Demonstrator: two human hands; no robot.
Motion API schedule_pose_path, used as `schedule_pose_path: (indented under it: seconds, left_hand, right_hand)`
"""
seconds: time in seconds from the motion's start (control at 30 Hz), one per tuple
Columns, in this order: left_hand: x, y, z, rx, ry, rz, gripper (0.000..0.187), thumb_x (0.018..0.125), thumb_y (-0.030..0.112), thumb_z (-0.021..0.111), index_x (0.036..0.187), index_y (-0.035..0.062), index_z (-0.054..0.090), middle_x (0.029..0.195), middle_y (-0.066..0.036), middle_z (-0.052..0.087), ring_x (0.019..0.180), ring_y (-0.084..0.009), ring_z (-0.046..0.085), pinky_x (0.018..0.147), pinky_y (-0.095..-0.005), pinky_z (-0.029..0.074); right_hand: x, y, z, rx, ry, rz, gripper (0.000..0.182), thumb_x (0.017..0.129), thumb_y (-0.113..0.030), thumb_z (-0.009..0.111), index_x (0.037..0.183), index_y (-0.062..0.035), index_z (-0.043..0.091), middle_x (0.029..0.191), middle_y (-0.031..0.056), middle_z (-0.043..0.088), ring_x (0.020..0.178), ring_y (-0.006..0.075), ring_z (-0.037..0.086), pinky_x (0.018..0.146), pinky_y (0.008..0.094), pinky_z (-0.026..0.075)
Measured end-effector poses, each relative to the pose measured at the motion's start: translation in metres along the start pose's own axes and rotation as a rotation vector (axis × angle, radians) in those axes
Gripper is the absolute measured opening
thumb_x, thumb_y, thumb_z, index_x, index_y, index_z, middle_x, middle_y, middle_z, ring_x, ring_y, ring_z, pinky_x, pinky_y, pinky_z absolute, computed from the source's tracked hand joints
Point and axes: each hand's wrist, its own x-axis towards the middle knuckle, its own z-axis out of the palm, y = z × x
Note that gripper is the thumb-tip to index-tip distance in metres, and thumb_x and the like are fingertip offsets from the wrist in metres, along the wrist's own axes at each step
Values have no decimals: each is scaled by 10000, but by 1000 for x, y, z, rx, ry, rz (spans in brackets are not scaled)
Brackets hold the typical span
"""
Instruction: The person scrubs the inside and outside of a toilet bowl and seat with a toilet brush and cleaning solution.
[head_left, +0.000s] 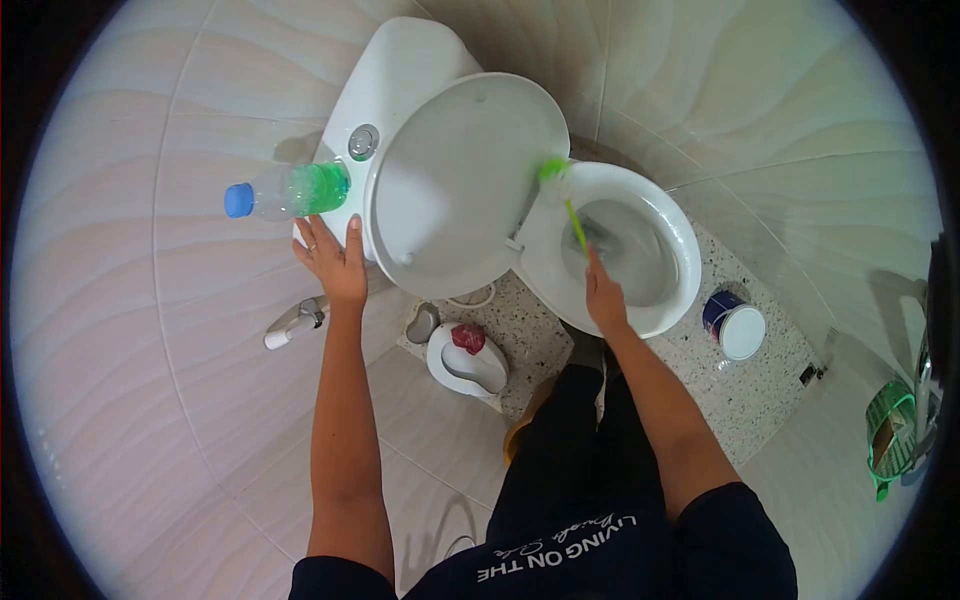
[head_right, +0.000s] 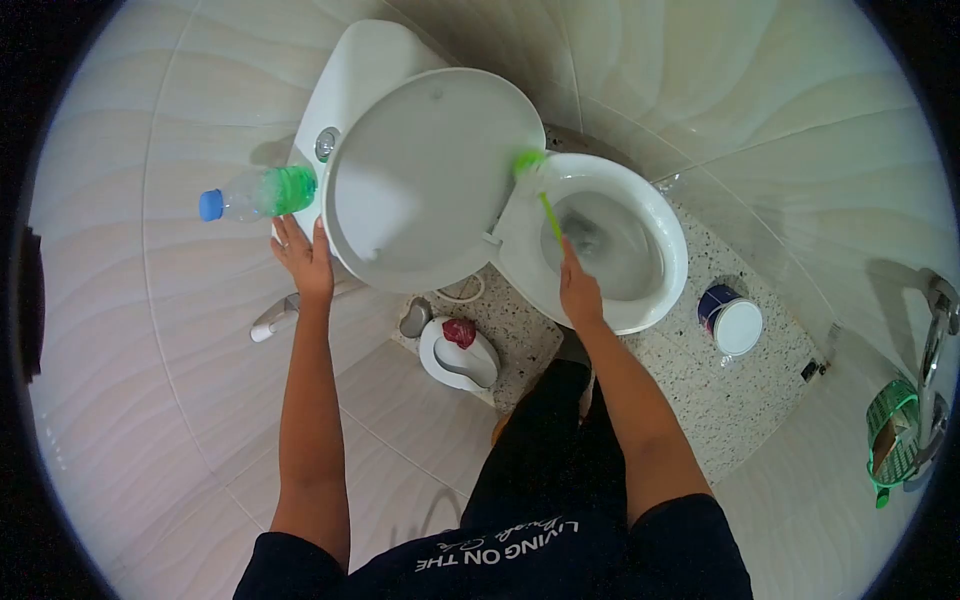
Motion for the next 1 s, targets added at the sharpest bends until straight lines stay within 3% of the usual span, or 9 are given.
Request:
schedule_pose_path:
  seconds: [0.17, 0.23, 0.33, 0.47, 0.57, 0.63, 0.77, 0.83, 1.0]
  left_hand:
    - [-2, -10, 6, 26, 43, 45, 703, 897, 363, 498, 1313, -145, 248, 1374, -321, 262, 1358, -354, 115, 1081, -472, -11]
    - [-9, -4, 1, 19, 12, 27, 637, 916, 314, 468, 1340, -106, 242, 1427, -273, 193, 1365, -336, 99, 1088, -442, -11]
    - [-28, 13, -4, -511, 246, -207, 535, 949, 210, 368, 1401, -3, 178, 1491, -151, 56, 1375, -257, 81, 1097, -361, 86]
    - [-106, 4, 17, -348, 262, -478, 544, 963, 285, 349, 1405, 25, 168, 1449, -155, 202, 1344, -241, 180, 1096, -360, 131]
    - [-206, -17, 74, -756, 99, -854, 503, 946, 377, 348, 1372, 112, 313, 1428, -90, 287, 1318, -217, 245, 1053, -375, 204]
    - [-249, 0, 90, -1000, -317, -1235, 512, 914, 418, 409, 1337, 132, 376, 1357, -48, 390, 1227, -192, 361, 994, -374, 279]
    - [-277, 78, 108, -1087, -691, -1317, 429, 907, 379, 477, 1243, 112, 477, 1221, -42, 520, 1105, -169, 474, 929, -346, 329]
    - [-280, 97, 119, -1061, -921, -1033, 421, 922, 381, 461, 1233, 99, 487, 1205, -42, 535, 1088, -168, 490, 931, -333, 336]
    - [-262, 129, 127, -1131, -1079, -1010, 417, 941, 374, 427, 1239, 85, 477, 1218, -55, 528, 1076, -169, 505, 925, -320, 358]
  right_hand:
    - [-16, 18, 20, 50, 186, -175, 475, 944, -214, 386, 1393, -287, 249, 731, 221, 598, 705, 424, 580, 646, 491, 459]
    - [-43, 32, 25, 38, 71, -117, 469, 946, -221, 378, 1393, -285, 251, 761, 231, 603, 731, 426, 584, 669, 498, 459]
    - [-31, 39, 14, 11, 20, -90, 463, 947, -231, 370, 1391, -293, 253, 782, 247, 606, 745, 427, 591, 686, 507, 463]
    - [17, 32, -39, -86, 49, 52, 475, 942, -225, 382, 1387, -328, 252, 724, 257, 591, 672, 426, 590, 630, 503, 471]
    - [12, 70, -74, -176, 101, 30, 485, 939, -224, 392, 1385, -346, 248, 672, 248, 579, 612, 420, 580, 563, 489, 465]
    - [-10, 98, -108, -213, 123, 66, 481, 938, -228, 402, 1384, -342, 260, 653, 237, 571, 587, 409, 576, 538, 478, 446]
    - [-15, 106, -133, -319, 91, 70, 489, 937, -244, 404, 1385, -360, 246, 651, 230, 573, 579, 399, 579, 523, 478, 431]
    - [10, 94, -124, -370, 100, 16, 511, 929, -235, 419, 1385, -366, 229, 619, 227, 570, 569, 396, 579, 515, 489, 439]
    - [51, 57, -116, -425, 60, -91, 517, 928, -238, 413, 1387, -371, 215, 651, 235, 578, 577, 404, 576, 543, 509, 439]
